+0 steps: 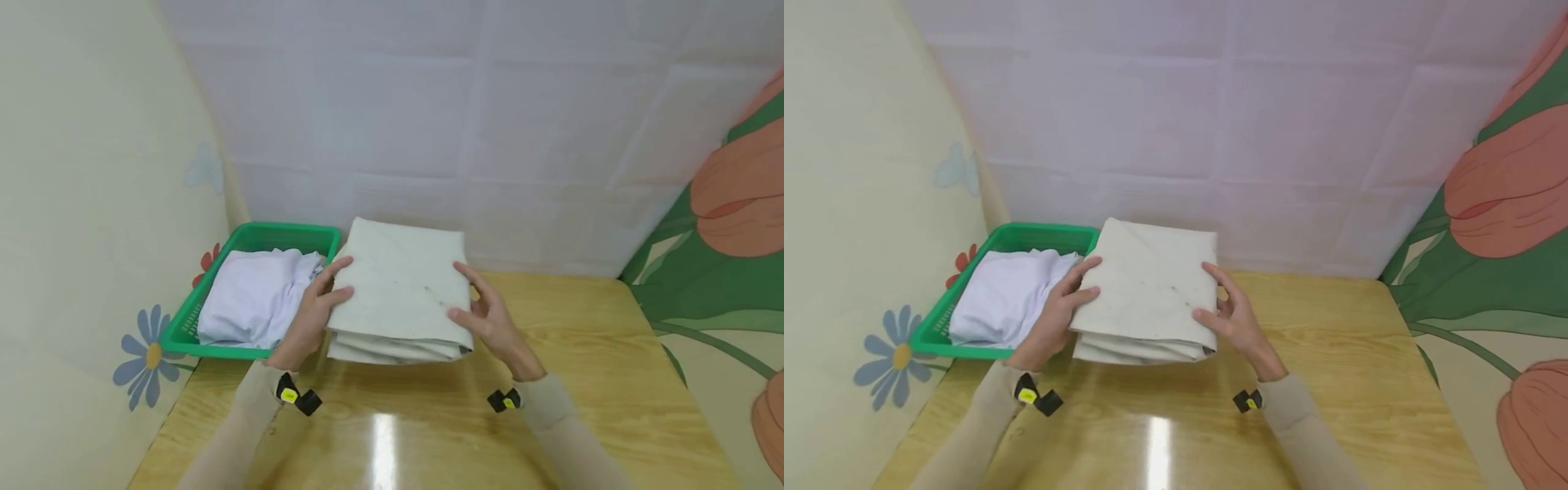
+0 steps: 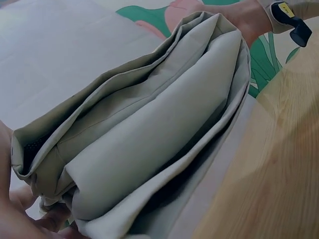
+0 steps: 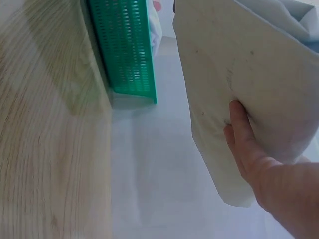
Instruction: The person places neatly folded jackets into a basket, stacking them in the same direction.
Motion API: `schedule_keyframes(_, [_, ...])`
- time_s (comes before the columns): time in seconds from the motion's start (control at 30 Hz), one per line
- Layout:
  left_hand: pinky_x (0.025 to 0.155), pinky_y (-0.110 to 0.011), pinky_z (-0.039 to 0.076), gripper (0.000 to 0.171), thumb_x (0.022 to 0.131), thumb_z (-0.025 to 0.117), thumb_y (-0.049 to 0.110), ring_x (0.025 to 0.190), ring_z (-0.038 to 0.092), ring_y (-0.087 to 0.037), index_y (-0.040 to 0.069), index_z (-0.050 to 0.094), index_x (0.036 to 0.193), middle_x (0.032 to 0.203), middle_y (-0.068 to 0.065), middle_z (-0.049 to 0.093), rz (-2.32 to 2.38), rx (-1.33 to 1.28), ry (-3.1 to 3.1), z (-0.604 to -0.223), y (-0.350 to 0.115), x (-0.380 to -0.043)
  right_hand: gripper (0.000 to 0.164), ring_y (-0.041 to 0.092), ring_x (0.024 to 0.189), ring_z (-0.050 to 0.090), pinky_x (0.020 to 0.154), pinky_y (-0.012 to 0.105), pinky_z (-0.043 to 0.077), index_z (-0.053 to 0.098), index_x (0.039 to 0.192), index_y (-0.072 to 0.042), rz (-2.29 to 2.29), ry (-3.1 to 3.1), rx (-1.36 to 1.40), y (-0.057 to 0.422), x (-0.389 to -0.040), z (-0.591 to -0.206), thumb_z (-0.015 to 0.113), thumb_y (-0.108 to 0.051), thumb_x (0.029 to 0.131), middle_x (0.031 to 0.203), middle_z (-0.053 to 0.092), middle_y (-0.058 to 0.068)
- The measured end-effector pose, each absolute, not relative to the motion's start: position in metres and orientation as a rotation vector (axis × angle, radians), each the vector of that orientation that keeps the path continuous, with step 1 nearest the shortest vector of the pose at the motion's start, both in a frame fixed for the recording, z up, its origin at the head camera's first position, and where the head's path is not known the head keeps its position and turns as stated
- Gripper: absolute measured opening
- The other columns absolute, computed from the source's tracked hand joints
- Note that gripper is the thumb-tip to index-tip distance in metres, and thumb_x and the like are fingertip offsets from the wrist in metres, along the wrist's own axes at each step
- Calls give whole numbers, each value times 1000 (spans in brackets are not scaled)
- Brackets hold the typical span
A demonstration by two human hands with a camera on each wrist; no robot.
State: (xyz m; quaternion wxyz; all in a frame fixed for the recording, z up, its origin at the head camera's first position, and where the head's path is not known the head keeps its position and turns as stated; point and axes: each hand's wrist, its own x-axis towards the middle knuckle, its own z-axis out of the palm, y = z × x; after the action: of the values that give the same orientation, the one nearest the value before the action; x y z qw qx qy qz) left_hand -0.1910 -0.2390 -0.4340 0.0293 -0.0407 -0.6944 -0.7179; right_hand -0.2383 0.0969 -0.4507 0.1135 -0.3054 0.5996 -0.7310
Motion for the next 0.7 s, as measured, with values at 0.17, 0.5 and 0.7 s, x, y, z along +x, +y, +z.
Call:
schedule_keyframes(0.17, [130, -53, 21, 61, 109, 57, 11, 164, 15, -26, 15, 38, 167, 180, -3, 14, -2233, -86, -2151, -430, -249, -194, 90, 28, 118, 68, 90, 44, 64, 22, 170, -7, -2146, 1754, -902, 88, -240, -447, 67, 9, 94, 161, 26, 24])
schedule_keyframes(0.5, [109, -27, 43, 61, 112, 53, 17, 157, 25, -26, 26, 33, 169, 179, 1, 16, -2411, -8, -2072, -421, -280, -190, 88, 36, 123, 64, 92, 44, 64, 28, 170, -14, -2131, 1753, -904, 54, -247, -446, 72, 2, 95, 162, 27, 20])
schedule_keyframes(0.7, [103, -21, 50, 61, 113, 52, 20, 154, 30, -23, 28, 31, 170, 180, 1, 12, -2442, -9, -2041, -418, -297, -189, 88, 44, 127, 60, 94, 43, 63, 28, 170, -17, -2096, 1814, -915, 35, -250, -447, 71, 2, 96, 160, 29, 18])
